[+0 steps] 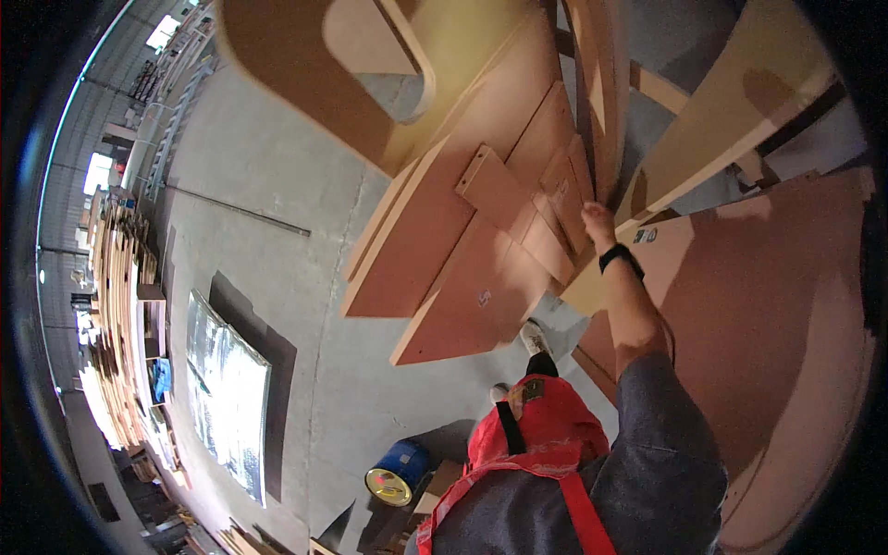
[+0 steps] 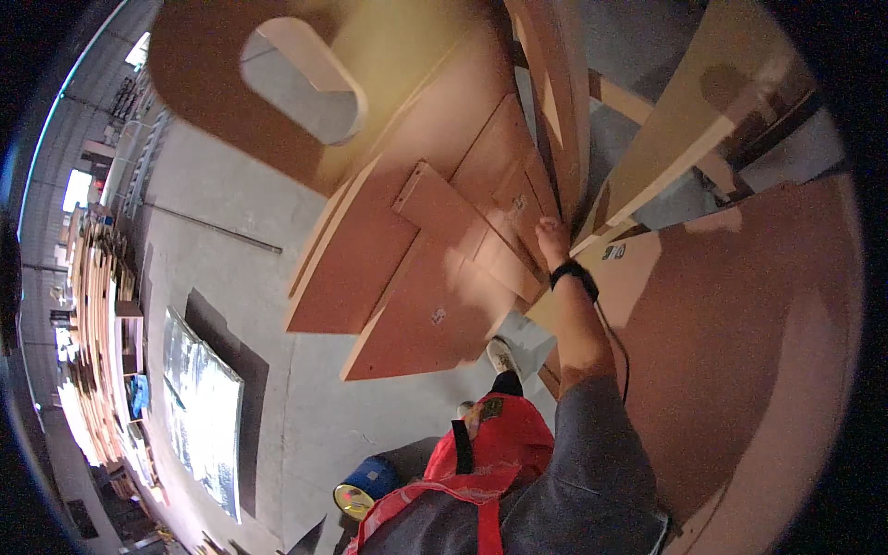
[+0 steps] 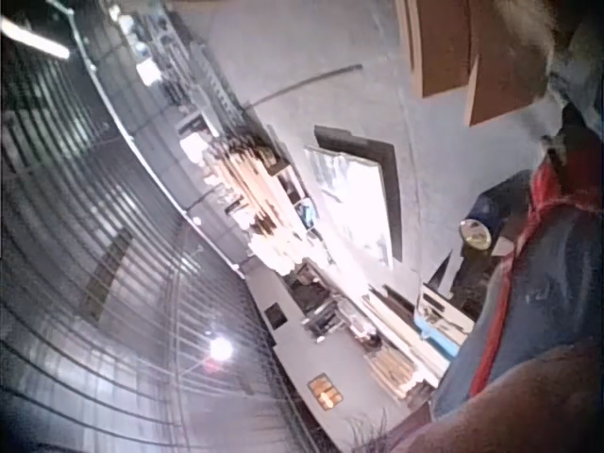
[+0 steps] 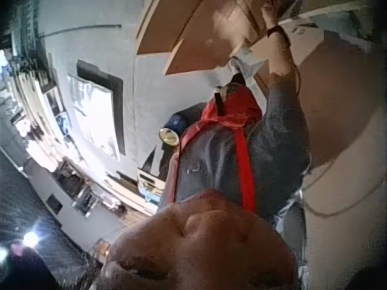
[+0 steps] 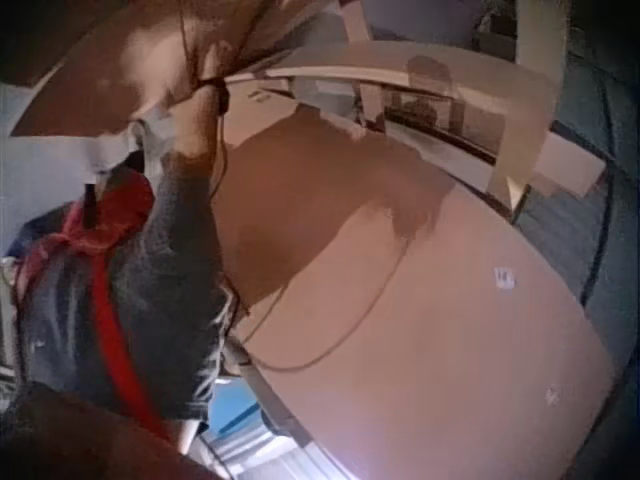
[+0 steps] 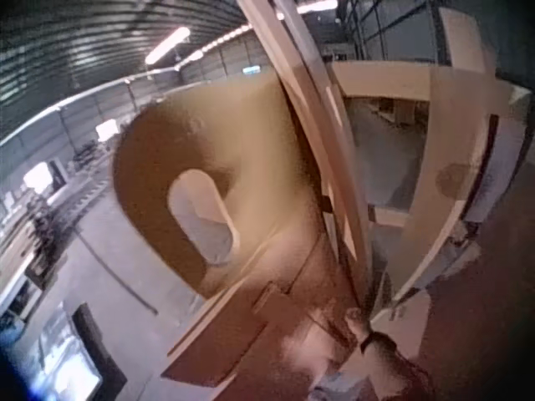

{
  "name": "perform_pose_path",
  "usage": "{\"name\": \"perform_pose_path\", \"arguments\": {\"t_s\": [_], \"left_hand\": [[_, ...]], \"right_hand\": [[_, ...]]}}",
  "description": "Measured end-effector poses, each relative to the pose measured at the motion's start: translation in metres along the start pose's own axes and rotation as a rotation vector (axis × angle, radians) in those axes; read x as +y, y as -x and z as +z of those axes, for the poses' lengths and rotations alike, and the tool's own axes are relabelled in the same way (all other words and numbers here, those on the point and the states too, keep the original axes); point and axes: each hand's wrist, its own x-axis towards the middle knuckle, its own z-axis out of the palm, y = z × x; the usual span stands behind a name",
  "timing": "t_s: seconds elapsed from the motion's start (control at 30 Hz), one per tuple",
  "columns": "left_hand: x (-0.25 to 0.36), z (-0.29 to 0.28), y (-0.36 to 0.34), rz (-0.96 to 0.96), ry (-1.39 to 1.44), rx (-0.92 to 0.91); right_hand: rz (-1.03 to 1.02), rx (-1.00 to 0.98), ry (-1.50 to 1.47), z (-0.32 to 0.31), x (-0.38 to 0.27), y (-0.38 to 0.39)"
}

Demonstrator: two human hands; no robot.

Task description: The recorder trims the edges of wooden panels with a utility knife and moves panels between a storage rack and a work table.

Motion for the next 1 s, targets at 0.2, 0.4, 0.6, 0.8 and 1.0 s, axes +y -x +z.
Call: {"name": "perform_pose_path", "arguments": {"t_s": [0.2,0.4,0.6,0.8,1.0], "left_hand": [[0.045,0.097,-0.017,-0.016,-0.125,-0.049],[0.070,0.154,-0.033,-0.029,-0.203,-0.103],[0.079,0.182,-0.032,-0.049,-0.251,-0.152],[0.069,0.164,-0.016,-0.035,-0.195,-0.140],[0.048,0.125,0.000,-0.055,-0.087,-0.163]], "right_hand": [[-0.003,0.244,0.090,-0.021,-0.068,-0.093],[0.001,0.231,-0.028,0.004,-0.087,-0.136],[-0.119,0.147,-0.110,-0.021,-0.046,-0.156],[0.120,0.155,0.463,-0.053,-0.090,-0.089],[0.018,0.394,0.410,-0.081,0.002,-0.040]]}}
